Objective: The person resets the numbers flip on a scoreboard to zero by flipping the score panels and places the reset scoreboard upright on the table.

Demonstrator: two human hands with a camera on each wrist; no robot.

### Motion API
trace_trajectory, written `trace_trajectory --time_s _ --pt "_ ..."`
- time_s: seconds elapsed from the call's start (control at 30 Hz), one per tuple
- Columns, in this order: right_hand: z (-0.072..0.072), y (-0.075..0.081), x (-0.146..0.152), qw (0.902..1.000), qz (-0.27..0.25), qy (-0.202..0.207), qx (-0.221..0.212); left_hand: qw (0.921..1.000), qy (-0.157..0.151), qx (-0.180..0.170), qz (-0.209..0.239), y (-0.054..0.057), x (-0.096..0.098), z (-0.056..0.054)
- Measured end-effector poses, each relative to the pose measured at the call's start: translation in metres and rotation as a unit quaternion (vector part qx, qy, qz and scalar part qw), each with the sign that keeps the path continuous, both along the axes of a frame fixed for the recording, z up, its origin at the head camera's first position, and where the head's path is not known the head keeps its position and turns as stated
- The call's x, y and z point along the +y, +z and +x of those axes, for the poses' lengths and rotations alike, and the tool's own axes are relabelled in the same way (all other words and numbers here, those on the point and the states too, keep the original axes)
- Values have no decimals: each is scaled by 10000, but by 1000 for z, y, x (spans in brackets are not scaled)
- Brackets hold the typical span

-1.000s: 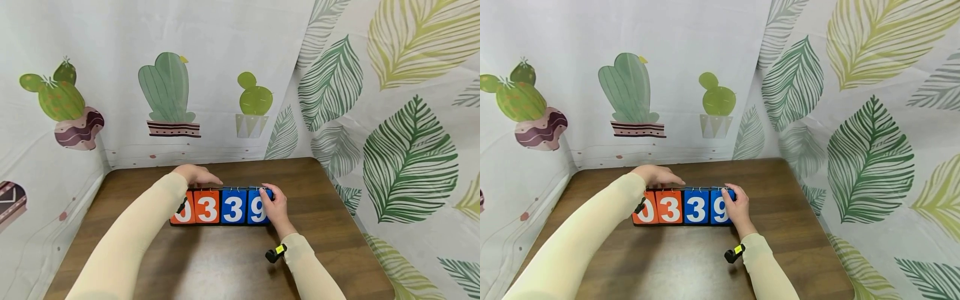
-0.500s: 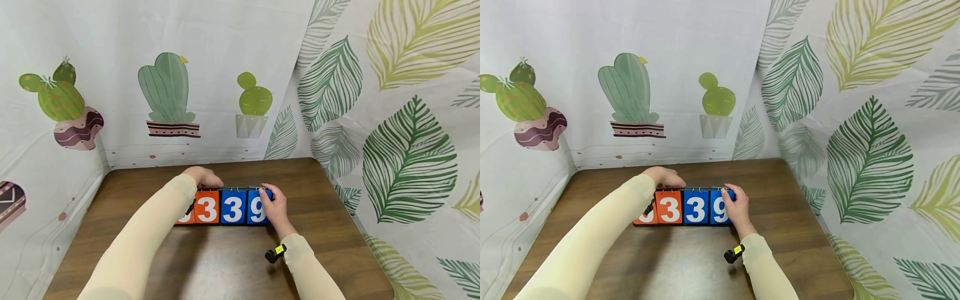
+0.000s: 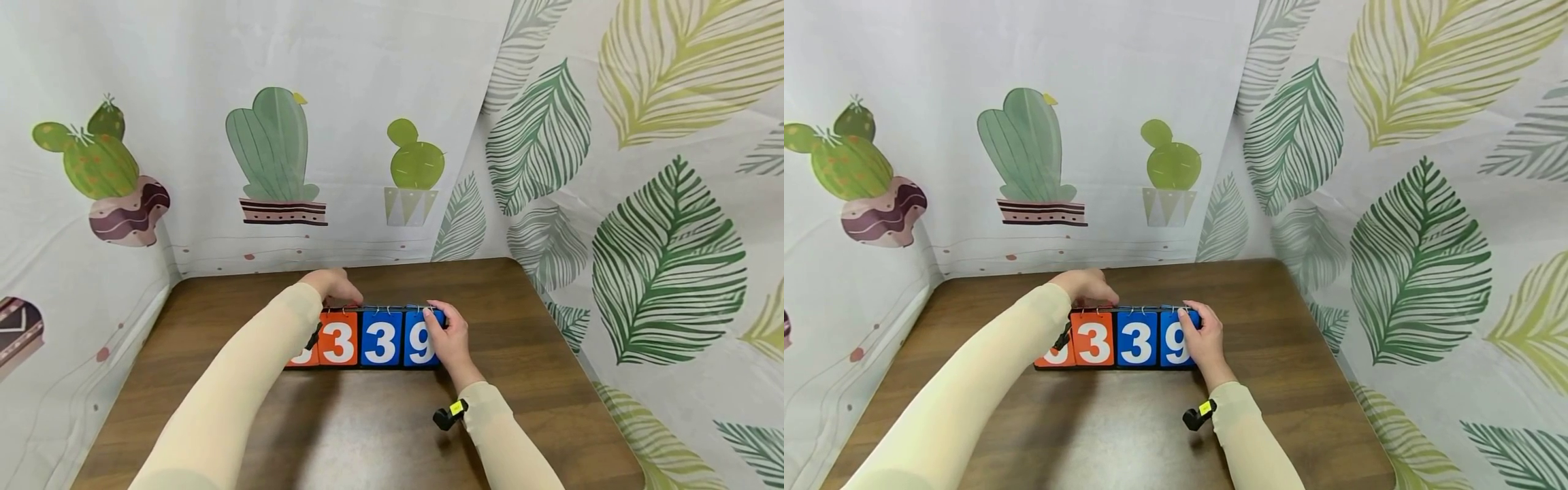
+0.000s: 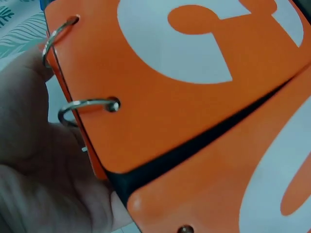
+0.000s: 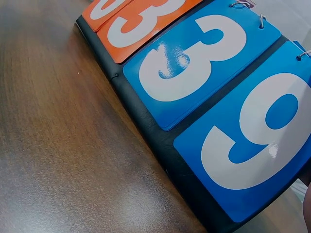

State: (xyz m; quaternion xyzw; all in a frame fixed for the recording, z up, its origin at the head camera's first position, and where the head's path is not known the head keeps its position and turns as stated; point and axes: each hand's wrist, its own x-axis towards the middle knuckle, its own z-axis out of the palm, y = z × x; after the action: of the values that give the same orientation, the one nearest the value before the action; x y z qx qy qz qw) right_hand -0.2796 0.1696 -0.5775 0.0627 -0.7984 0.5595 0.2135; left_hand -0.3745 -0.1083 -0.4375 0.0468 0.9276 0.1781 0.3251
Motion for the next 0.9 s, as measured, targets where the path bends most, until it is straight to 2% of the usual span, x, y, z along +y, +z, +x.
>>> trace_trajectory --time_s 0.23,0.37,0.47,0.63,0.77,0.9 --pt "1 0 0 9999 23 33 -153 9991 391 120 139 -8 -1 -4" --pt "1 0 0 9999 18 15 -150 9970 595 409 276 -10 -5 -9" --pt "1 0 1 9998 24 13 -183 9935 803 616 529 -6 -9 -10" --pt "3 0 1 9994 -7 65 -340 9837 1188 706 1147 -1 -12 -14" --pt "2 -1 0 9995 -10 71 -314 9790 1218 966 1321 3 -16 -24" --pt "0 -1 1 9998 56 -4 -181 9684 1301 1254 1720 11 -18 -29"
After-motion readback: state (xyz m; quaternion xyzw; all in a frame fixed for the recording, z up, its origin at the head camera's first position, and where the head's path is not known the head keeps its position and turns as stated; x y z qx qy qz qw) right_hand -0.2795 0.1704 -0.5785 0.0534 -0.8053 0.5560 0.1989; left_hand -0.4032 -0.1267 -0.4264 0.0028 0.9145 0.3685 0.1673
